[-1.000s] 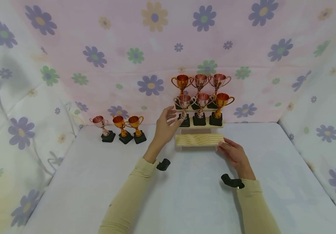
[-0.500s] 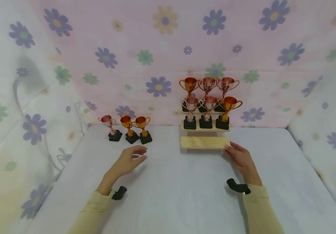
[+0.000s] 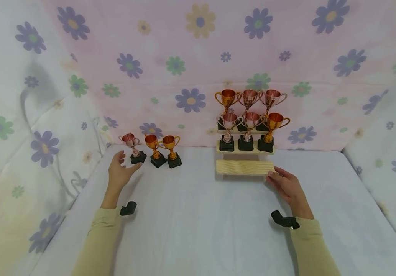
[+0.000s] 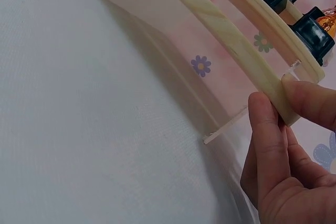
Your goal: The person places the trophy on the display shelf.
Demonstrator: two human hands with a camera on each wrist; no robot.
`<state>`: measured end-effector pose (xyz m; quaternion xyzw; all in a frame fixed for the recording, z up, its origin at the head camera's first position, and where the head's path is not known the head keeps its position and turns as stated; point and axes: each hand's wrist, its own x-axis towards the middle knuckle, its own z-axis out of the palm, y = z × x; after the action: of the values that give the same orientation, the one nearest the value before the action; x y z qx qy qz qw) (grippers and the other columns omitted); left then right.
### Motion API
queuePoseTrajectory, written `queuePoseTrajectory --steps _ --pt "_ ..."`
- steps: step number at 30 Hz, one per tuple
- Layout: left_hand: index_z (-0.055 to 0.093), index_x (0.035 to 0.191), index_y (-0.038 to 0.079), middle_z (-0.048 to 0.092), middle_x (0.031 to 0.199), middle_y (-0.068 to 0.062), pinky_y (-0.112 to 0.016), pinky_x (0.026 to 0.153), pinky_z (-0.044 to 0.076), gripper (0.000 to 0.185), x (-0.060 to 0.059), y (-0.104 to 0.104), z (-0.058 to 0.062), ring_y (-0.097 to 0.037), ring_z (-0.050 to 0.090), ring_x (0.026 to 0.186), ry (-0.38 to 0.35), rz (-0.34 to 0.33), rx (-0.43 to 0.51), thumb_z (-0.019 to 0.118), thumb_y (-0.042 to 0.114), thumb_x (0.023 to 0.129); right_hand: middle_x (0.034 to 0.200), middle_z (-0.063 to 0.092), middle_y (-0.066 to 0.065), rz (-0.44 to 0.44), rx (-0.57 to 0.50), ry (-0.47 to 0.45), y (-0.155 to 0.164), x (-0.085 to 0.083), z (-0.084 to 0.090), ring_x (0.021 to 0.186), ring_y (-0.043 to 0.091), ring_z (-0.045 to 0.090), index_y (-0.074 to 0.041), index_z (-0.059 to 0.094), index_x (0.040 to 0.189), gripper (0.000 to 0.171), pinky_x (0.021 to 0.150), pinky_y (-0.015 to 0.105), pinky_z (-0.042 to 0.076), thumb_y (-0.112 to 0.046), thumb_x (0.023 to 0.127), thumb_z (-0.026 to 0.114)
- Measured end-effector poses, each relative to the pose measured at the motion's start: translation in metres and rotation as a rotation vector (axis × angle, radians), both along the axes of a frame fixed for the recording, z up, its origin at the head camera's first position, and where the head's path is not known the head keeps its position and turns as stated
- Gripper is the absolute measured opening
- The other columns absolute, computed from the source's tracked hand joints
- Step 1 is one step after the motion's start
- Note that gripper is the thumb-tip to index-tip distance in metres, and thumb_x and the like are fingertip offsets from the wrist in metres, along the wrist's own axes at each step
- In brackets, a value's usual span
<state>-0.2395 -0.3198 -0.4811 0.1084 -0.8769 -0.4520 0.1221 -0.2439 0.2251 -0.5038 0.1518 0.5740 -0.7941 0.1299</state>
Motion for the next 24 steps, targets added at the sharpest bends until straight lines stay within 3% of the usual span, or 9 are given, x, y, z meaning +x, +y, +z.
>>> queuePoseTrajectory --steps 4,9,12,15,20,24 --pt "0.008 0.162 0.002 0.015 0.168 -0.021 -0.051 0.125 0.025 0.1 -0.019 -0.008 0.004 -0.042 0.019 0.153 0.047 0.01 0.163 0.077 0.017 0.091 0.101 0.067 -0.009 -0.005 -0.01 0.003 0.0 -0.001 0.0 0.089 0.001 0.068 0.002 0.019 0.16 0.079 0.088 0.019 0.058 -0.006 0.098 0.066" --pt "0.003 0.164 0.011 0.009 0.171 -0.01 -0.045 0.128 0.02 0.097 -0.038 -0.007 0.011 -0.032 0.016 0.156 0.112 -0.013 0.384 0.07 0.006 0.094 0.102 0.065 -0.009 -0.01 -0.01 -0.005 0.002 -0.001 -0.001 0.089 0.001 0.067 0.001 0.018 0.161 0.083 0.088 0.019 0.058 -0.007 0.096 0.069" --pt "0.008 0.164 0.012 0.018 0.169 -0.012 -0.045 0.125 0.027 0.094 -0.045 -0.001 0.013 -0.031 0.025 0.154 0.133 0.014 0.492 0.069 0.003 0.094 0.101 0.065 -0.008 -0.016 -0.01 -0.012 0.004 -0.002 -0.001 0.089 0.002 0.067 0.001 0.019 0.161 0.083 0.087 0.019 0.059 -0.008 0.096 0.07" --pt "0.017 0.163 0.014 0.036 0.162 -0.015 -0.042 0.12 0.038 0.089 -0.049 0.005 0.011 -0.031 0.038 0.147 0.171 0.079 0.559 0.071 0.006 0.094 0.1 0.065 -0.008 -0.015 -0.016 -0.004 0.004 -0.003 -0.001 0.089 0.002 0.068 0.001 0.018 0.161 0.084 0.087 0.019 0.059 -0.009 0.096 0.071" --pt "0.036 0.156 0.011 0.058 0.134 -0.011 -0.026 0.102 0.053 0.079 -0.05 0.012 0.004 -0.024 0.058 0.124 0.243 0.199 0.55 0.079 0.016 0.09 0.097 0.066 -0.009 -0.007 -0.024 0.008 0.003 -0.003 -0.002 0.088 0.002 0.068 0.003 0.018 0.16 0.083 0.086 0.019 0.059 -0.007 0.096 0.07" --pt "0.055 0.139 0.005 0.059 0.109 0.002 -0.014 0.077 0.055 0.063 -0.049 0.013 0.0 -0.01 0.064 0.097 0.314 0.249 0.551 0.085 0.017 0.084 0.097 0.066 -0.009 -0.005 -0.026 0.0 0.002 -0.002 -0.001 0.088 0.002 0.068 0.002 0.018 0.16 0.084 0.086 0.019 0.059 -0.008 0.095 0.071"
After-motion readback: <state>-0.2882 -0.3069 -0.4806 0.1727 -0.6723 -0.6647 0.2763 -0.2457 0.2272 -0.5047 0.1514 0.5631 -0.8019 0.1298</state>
